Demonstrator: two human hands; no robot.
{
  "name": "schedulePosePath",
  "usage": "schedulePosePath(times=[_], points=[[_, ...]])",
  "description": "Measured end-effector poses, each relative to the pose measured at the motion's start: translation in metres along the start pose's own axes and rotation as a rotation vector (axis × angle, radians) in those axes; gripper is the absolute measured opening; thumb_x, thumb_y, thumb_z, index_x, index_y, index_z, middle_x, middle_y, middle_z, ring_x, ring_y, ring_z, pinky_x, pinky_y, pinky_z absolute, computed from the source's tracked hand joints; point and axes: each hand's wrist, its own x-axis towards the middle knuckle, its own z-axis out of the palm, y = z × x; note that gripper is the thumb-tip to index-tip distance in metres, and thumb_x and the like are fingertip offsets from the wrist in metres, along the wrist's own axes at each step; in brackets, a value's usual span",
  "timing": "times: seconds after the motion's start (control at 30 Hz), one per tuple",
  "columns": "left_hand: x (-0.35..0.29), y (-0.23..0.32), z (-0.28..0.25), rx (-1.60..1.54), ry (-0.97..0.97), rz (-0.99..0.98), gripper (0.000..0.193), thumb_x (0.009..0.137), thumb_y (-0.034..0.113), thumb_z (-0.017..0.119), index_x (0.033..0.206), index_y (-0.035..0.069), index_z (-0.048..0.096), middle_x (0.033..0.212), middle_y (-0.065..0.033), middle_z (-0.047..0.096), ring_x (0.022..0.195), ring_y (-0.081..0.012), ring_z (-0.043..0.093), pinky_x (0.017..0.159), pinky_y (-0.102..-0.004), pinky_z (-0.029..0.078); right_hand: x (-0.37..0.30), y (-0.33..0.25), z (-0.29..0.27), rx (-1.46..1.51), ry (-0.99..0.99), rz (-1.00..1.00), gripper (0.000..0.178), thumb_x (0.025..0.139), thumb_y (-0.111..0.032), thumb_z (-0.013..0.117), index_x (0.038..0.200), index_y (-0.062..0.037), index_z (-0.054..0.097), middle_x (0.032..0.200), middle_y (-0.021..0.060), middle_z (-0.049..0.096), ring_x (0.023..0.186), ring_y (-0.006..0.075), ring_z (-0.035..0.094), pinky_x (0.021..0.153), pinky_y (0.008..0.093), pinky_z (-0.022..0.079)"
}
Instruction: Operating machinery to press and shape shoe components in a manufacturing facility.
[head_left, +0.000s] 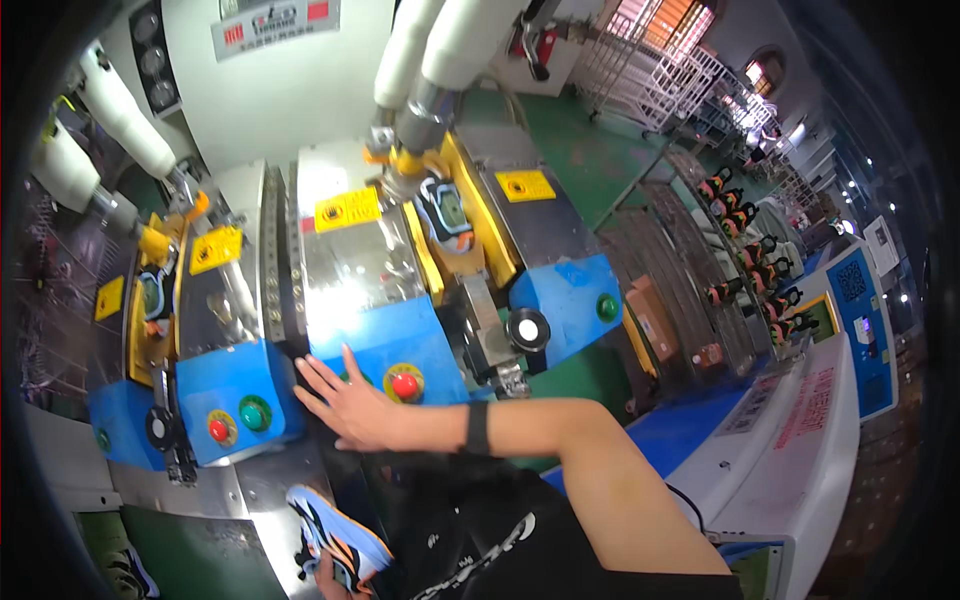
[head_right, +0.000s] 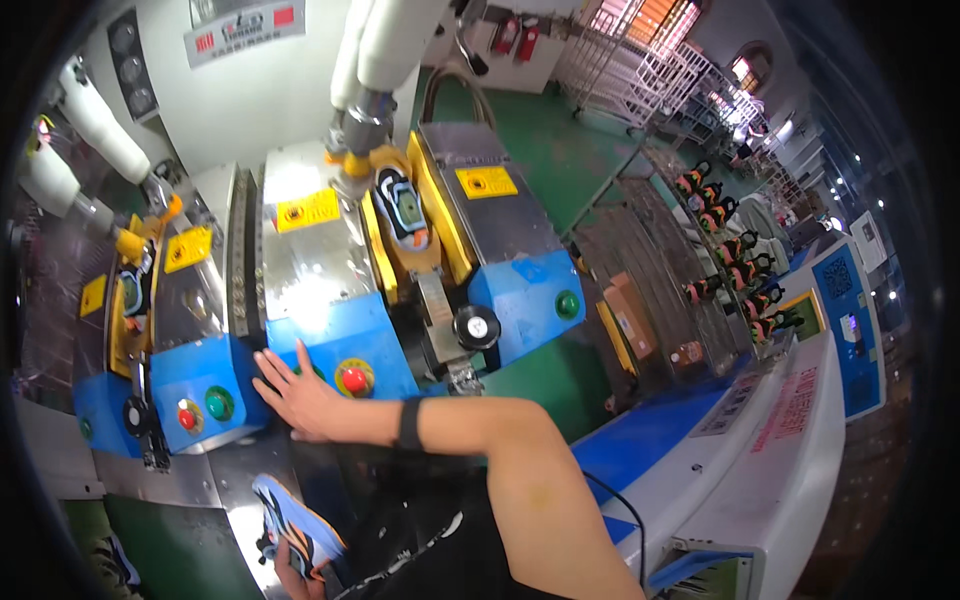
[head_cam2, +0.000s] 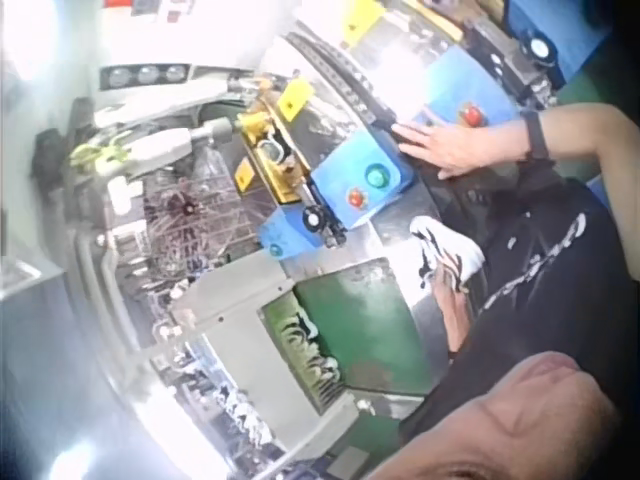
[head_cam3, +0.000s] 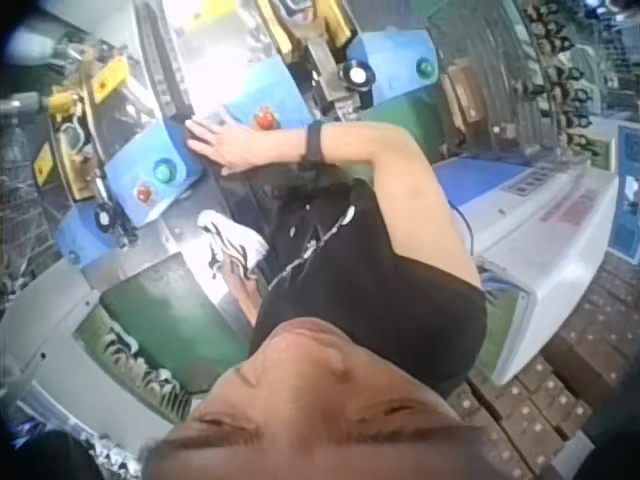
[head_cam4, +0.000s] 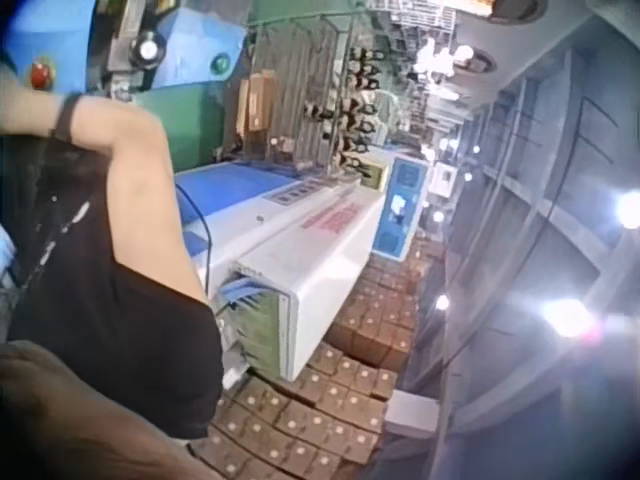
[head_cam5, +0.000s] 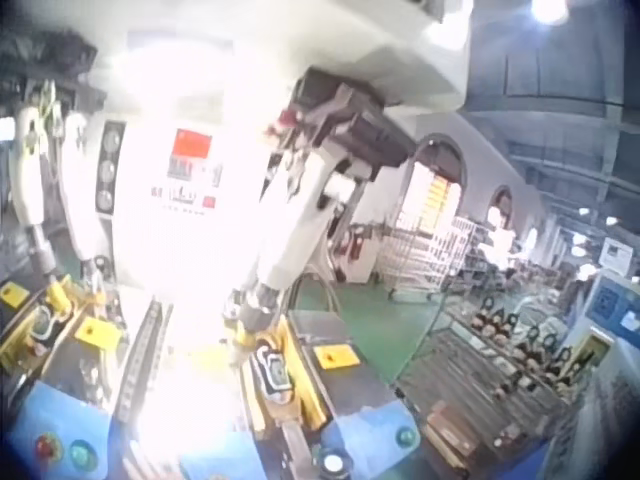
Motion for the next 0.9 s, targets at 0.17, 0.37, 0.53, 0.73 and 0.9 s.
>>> schedulePosePath(times=[0.17,0.37,0.53,0.73,0.9], points=[[-0.037,-0.024,-0.017,-0.321,-0.054,0.368,0.042,0.089,0.023,0.051,0.123,-0.001,0.048,0.112,-0.0149,0.060,0.106,-0.0309,0.060,0.085,-0.0518,0.053,-0.038,-0.049,0.010,0.530,-0.054,-0.188,0.074,0.080,-0.035,0.066,0.137,-0.0003,0.035,0.144,0.0268,0.027,0.135,0.0408,0.028,0.106,0.0574,0.024],[-0.050,-0.067,-0.092,0.170,0.818,0.482,0.050,0.075,0.009,0.072,0.117,0.001,0.044,0.100,-0.0109,0.058,0.088,-0.0226,0.060,0.074,-0.0357,0.051,-0.064,-0.147,0.052,1.001,-0.522,-0.210,0.063,0.084,-0.029,0.066,0.130,0.0051,0.041,0.128,0.0263,0.049,0.119,0.0398,0.049,0.101,0.0409,0.040],[0.037,-0.073,-0.167,0.433,0.817,0.631,0.082,0.072,0.009,0.077,0.134,0.005,0.025,0.119,-0.0118,0.048,0.113,-0.0250,0.048,0.099,-0.0378,0.039,-0.032,-0.193,0.064,0.916,-0.574,-0.496,0.056,0.086,-0.030,0.063,0.129,0.0012,0.045,0.126,0.0236,0.052,0.116,0.0387,0.052,0.096,0.0408,0.043],[0.021,-0.053,-0.265,0.530,0.152,0.674,0.107,0.069,0.030,0.081,0.144,-0.001,0.011,0.143,-0.0228,0.028,0.134,-0.0342,0.029,0.110,-0.0417,0.026,0.005,-0.263,0.085,1.054,-0.587,0.020,0.050,0.084,-0.022,0.067,0.125,0.0009,0.050,0.116,0.0193,0.062,0.109,0.0304,0.061,0.092,0.0369,0.049],[0.034,0.022,-0.465,0.528,0.918,0.621,0.069,0.077,0.021,0.067,0.132,-0.007,0.036,0.132,-0.0281,0.042,0.128,-0.0422,0.035,0.105,-0.0458,0.032,0.126,-0.435,0.140,0.636,-0.802,-0.299,0.057,0.081,-0.027,0.070,0.128,-0.0020,0.049,0.123,0.0178,0.057,0.109,0.0312,0.059,0.089,0.0385,0.049]])
